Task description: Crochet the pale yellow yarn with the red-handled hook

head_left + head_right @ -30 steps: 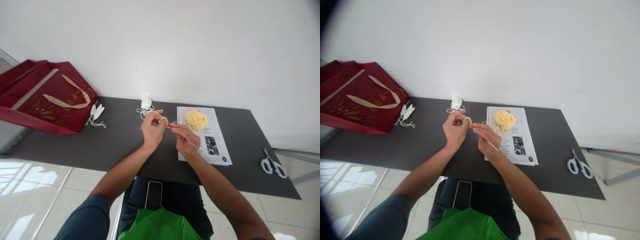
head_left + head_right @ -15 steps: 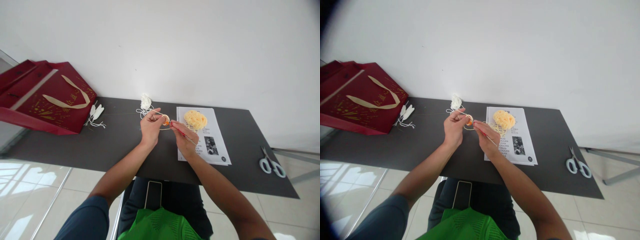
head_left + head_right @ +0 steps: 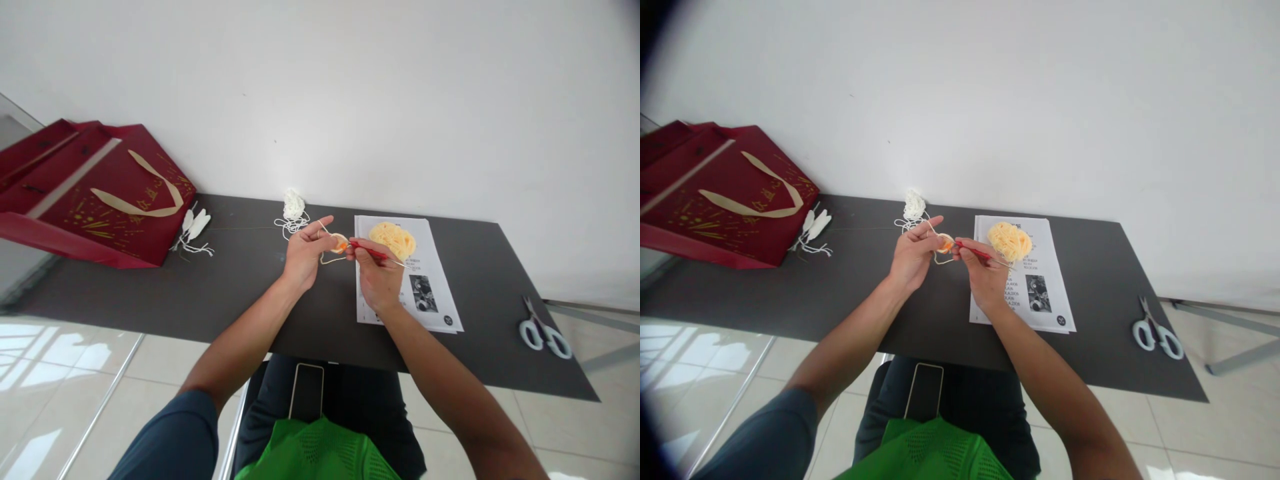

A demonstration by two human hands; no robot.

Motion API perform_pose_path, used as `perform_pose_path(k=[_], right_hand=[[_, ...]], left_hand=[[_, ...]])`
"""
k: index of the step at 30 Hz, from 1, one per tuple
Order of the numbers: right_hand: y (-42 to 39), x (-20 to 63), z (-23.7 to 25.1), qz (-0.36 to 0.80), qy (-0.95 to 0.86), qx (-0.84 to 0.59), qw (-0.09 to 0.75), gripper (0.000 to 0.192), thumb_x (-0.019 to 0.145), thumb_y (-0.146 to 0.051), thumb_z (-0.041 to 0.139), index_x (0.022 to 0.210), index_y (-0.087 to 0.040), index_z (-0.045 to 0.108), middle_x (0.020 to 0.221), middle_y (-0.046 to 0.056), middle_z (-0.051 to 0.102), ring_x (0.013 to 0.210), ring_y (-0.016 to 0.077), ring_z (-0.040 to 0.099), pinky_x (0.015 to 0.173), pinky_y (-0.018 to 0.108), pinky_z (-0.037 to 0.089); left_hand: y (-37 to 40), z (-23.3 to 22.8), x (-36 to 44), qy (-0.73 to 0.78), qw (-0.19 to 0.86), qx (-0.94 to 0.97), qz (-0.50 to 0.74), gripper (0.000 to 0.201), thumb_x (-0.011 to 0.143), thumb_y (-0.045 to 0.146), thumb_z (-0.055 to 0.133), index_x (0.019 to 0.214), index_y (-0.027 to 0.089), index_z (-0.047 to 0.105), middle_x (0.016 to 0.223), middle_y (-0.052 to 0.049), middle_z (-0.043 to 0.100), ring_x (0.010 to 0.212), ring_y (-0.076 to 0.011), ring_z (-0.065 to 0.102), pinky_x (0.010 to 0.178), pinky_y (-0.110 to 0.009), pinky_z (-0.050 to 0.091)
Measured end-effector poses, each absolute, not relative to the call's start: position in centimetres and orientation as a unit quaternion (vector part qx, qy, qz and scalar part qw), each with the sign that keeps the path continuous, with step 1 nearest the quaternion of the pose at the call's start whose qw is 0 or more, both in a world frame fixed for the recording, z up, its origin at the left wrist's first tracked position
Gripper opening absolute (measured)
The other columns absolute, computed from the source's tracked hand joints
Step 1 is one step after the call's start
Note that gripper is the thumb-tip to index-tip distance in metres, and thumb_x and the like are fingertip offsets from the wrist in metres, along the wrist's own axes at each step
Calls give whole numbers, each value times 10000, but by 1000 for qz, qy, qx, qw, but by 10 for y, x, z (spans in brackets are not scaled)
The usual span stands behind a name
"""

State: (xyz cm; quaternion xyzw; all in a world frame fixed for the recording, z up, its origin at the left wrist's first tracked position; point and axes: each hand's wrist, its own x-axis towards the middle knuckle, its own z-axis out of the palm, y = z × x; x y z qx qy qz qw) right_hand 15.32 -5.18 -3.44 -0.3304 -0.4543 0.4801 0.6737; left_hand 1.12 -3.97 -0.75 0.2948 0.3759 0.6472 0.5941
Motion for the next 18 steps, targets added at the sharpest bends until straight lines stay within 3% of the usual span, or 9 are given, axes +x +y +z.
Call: perform_pose_path(k=[11,15,18], right_hand=[[-41,173,-28,439,-520,-319,659,112,857,-250,780,907,-256,680,951,-1,782,657,109,686,635,281,577],[-46,174,-27,346,-579,-335,658,102,872,-227,756,935,-266,685,963,12,776,821,150,730,692,301,591],[-53,171,-27,299,-602,-353,651,104,883,-211,738,953,-268,686,978,20,772,926,176,737,771,339,601]], left_hand=[[-41,-5,9,453,543,388,591,586,619,166,829,1196,141,728,653,51,681,598,-107,616,724,-287,511],[-40,-10,10,484,499,400,598,533,650,168,777,1180,139,730,678,33,691,615,-118,617,697,-284,503],[-44,-12,14,520,401,455,601,482,706,169,710,1187,170,729,670,47,650,597,-112,568,639,-272,470]])
